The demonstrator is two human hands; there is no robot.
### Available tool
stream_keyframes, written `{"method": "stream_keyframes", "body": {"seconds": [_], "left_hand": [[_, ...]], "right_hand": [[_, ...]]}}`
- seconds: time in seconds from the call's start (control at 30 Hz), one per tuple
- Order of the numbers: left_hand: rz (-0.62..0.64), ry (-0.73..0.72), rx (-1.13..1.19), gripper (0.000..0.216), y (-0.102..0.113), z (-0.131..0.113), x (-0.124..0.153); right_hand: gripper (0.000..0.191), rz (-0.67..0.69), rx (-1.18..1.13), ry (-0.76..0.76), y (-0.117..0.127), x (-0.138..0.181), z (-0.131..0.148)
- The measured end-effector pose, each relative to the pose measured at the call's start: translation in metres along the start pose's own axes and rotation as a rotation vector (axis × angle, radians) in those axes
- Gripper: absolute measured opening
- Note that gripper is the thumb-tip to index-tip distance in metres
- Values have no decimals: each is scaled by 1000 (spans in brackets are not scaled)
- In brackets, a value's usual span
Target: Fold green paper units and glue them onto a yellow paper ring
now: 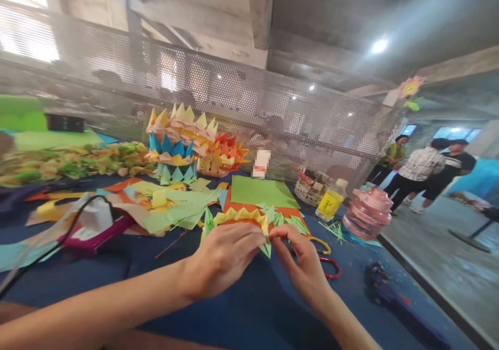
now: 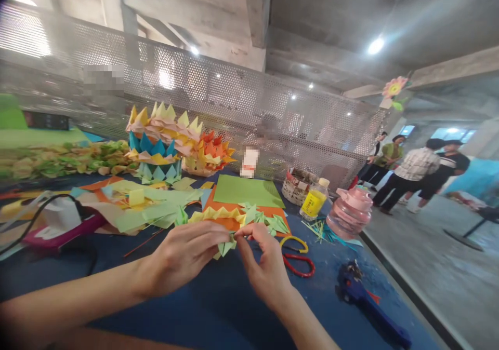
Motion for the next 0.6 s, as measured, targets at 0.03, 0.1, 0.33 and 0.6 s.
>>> {"method": "stream_keyframes", "body": {"seconds": [0.03,0.1,0.33,0.6], "left_hand": [[-64,99,102,14,0,-2,-1],[-142,286,265,8,0,-4,-2],[-140,621,541,11,-1,-3,6],[-134,578,586,12,2,-5,10]], "right_hand": [[12,-8,-11,23,0,2,1],[7,-22,-17,87,-3,5,3],[9,-74,27,204,-14,7,10],[10,-47,83,233,-13,8,14]]}}
Point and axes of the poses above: each hand's wrist, its own x-axis away from the middle knuckle, its own y-axis out of the back of the hand, z = x × y, the point moved 1 cm from there along -x, towards the middle knuckle, and after that the axes turned 10 degrees about x, right-handed, at the moved point
